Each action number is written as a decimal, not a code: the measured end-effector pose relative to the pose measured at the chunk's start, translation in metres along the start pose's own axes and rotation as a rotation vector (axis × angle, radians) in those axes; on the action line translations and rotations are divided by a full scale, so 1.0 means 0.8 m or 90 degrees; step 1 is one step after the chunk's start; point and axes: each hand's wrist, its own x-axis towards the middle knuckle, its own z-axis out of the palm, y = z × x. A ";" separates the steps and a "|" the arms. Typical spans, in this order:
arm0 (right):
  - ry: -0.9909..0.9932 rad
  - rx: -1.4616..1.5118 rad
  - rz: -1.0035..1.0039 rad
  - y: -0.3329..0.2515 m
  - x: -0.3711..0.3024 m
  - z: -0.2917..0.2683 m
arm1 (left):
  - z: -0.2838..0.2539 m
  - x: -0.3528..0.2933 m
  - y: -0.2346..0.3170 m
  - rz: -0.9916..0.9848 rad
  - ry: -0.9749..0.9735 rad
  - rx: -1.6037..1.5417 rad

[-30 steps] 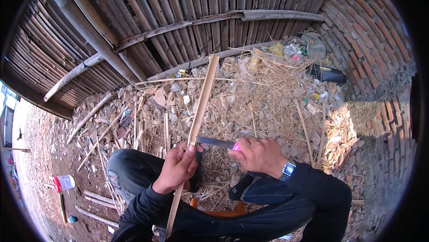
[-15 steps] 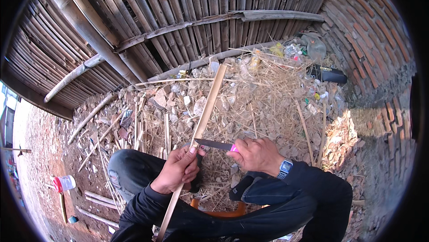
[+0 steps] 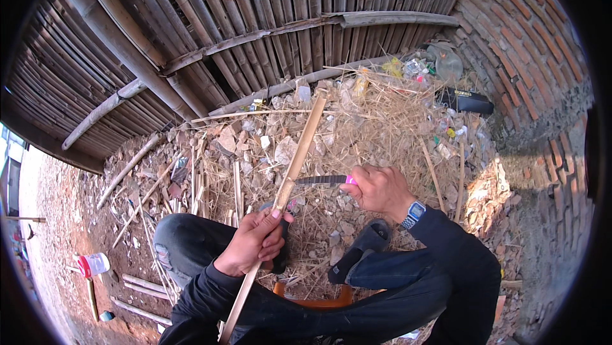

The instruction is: The person uses a knife to shave layers off a piece of bamboo while sitting on the ground.

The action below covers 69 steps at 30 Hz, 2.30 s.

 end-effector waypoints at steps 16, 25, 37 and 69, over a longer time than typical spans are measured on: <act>-0.064 -0.245 0.325 0.112 0.005 0.011 | -0.002 -0.016 -0.007 -0.138 -0.099 -0.062; 0.091 0.093 0.354 0.079 0.004 -0.100 | -0.010 -0.008 -0.007 -0.043 -0.076 -0.032; -0.155 0.117 0.120 -0.075 -0.013 -0.045 | -0.008 -0.002 -0.005 -0.038 -0.072 -0.060; -0.091 0.083 0.153 -0.037 -0.002 -0.072 | -0.015 0.003 -0.015 0.063 -0.078 0.124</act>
